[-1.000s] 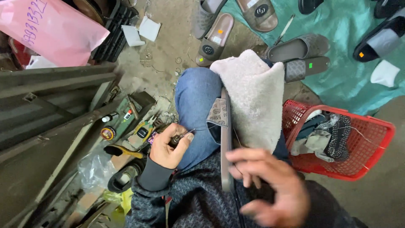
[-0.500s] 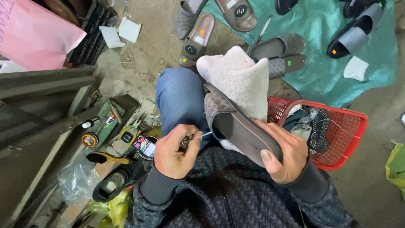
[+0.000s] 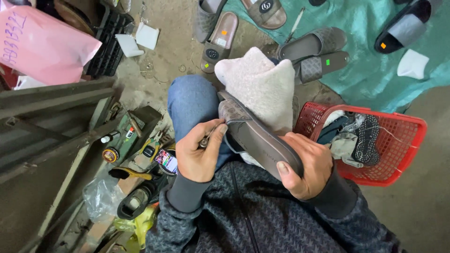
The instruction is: Hand-stitching a sandal strap to the sole and using a lighter to finish the thread ends.
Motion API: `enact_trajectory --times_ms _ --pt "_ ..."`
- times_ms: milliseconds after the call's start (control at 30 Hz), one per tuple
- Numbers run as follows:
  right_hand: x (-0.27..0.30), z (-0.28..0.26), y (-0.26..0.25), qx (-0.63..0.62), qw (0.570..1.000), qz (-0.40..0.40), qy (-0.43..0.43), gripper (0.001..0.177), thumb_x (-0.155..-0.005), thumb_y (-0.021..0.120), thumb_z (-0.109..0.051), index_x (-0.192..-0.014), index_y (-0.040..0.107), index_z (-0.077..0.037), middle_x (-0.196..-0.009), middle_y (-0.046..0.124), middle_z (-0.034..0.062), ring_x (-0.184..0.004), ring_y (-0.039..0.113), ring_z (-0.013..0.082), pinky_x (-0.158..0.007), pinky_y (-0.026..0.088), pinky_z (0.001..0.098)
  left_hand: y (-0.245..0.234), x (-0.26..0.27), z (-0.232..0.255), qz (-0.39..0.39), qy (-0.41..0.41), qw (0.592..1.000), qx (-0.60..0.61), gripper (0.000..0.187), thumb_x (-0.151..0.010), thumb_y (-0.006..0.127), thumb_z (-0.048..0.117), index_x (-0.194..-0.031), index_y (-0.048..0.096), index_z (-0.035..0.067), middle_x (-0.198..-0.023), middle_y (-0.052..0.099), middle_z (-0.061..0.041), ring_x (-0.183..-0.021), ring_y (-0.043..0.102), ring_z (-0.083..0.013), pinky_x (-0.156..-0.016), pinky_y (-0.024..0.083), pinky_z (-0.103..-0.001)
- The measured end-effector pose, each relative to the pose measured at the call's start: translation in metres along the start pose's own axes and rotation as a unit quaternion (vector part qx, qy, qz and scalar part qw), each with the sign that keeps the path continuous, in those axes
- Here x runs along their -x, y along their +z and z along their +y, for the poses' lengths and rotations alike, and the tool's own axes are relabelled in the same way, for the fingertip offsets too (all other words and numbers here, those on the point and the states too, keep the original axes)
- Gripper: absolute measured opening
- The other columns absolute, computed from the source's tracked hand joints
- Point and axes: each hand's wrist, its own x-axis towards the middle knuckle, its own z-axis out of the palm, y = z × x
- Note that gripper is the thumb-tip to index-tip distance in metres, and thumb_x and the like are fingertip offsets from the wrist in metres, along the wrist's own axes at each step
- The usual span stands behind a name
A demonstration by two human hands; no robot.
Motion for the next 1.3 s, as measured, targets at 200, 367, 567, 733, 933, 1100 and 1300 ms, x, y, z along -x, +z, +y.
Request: enact_trajectory --times_ms 200,367,567,733,933,1100,1300 --pt "0.005 0.008 0.007 -0.027 0.999 0.043 -0.015 0.062 -0.088 0.055 -0.053 -0.114 0.072 0.000 -0.088 0.070 0.0233 -0.072 0.069 0.0458 -0.053 0.058 0.0515 -0.002 0.006 0.009 -0.078 0.005 0.996 0.043 0.004 -0.088 0.077 0.008 -0.089 0.079 0.012 -0.056 0.060 0.002 -0.053 0.048 -0.0060 -0.047 0.048 -0.026" --pt "-0.001 0.001 0.001 -0.027 0.999 0.036 -0.009 0.061 -0.084 0.055 -0.054 -0.113 0.075 -0.004 -0.086 0.070 0.0155 -0.069 0.071 0.0367 -0.053 0.059 0.0457 -0.005 0.015 0.002 -0.175 -0.016 0.984 -0.029 0.031 -0.098 0.068 0.017 -0.067 0.068 0.015 -0.042 0.050 -0.003 -0.037 0.041 -0.0136 -0.038 0.036 -0.027" --pt "0.003 0.007 0.005 -0.020 0.998 0.038 -0.041 0.061 -0.083 0.060 -0.053 -0.116 0.073 -0.003 -0.088 0.071 0.0168 -0.077 0.073 0.0402 -0.061 0.059 0.0445 0.010 0.024 0.002 -0.043 0.107 0.916 -0.385 0.040 -0.093 0.071 0.027 -0.058 0.051 0.022 -0.048 0.044 0.004 -0.039 0.053 -0.0179 -0.041 0.042 -0.027" --pt "0.004 0.005 -0.001 -0.033 0.998 0.039 -0.024 0.059 -0.083 0.057 -0.052 -0.115 0.074 -0.005 -0.085 0.071 0.0126 -0.073 0.072 0.0363 -0.059 0.059 0.0431 0.015 0.022 0.016 -0.086 0.033 0.942 -0.324 0.025 -0.088 0.078 0.030 -0.069 0.067 0.017 -0.055 0.060 -0.001 -0.050 0.064 -0.0284 -0.046 0.049 -0.035" --pt "0.002 0.006 -0.001 -0.041 0.999 0.030 -0.017 0.058 -0.085 0.056 -0.051 -0.116 0.073 -0.005 -0.086 0.071 0.0147 -0.073 0.072 0.0391 -0.059 0.059 0.0473 0.021 0.021 0.013 -0.075 -0.023 0.960 -0.267 0.026 -0.085 0.085 0.034 -0.098 0.079 0.012 -0.060 0.071 -0.010 -0.061 0.072 -0.0362 -0.050 0.056 -0.041" --pt "0.002 0.003 -0.002 -0.052 0.998 0.032 -0.013 0.058 -0.090 0.053 -0.048 -0.119 0.071 -0.001 -0.087 0.071 0.0199 -0.074 0.071 0.0442 -0.058 0.059 0.0516 0.034 0.019 0.001 -0.027 -0.038 0.982 -0.183 0.013 -0.085 0.085 0.027 -0.092 0.079 0.017 -0.056 0.070 -0.008 -0.065 0.073 -0.0369 -0.049 0.055 -0.034" --pt "0.000 0.010 -0.006 -0.057 0.998 0.021 -0.032 0.059 -0.091 0.054 -0.049 -0.123 0.069 -0.002 -0.090 0.071 0.0206 -0.078 0.071 0.0461 -0.057 0.059 0.0531 0.038 0.025 -0.010 0.002 0.033 0.984 -0.176 0.003 -0.087 0.077 0.011 -0.086 0.075 0.012 -0.050 0.061 -0.004 -0.046 0.066 -0.0294 -0.044 0.052 -0.030"
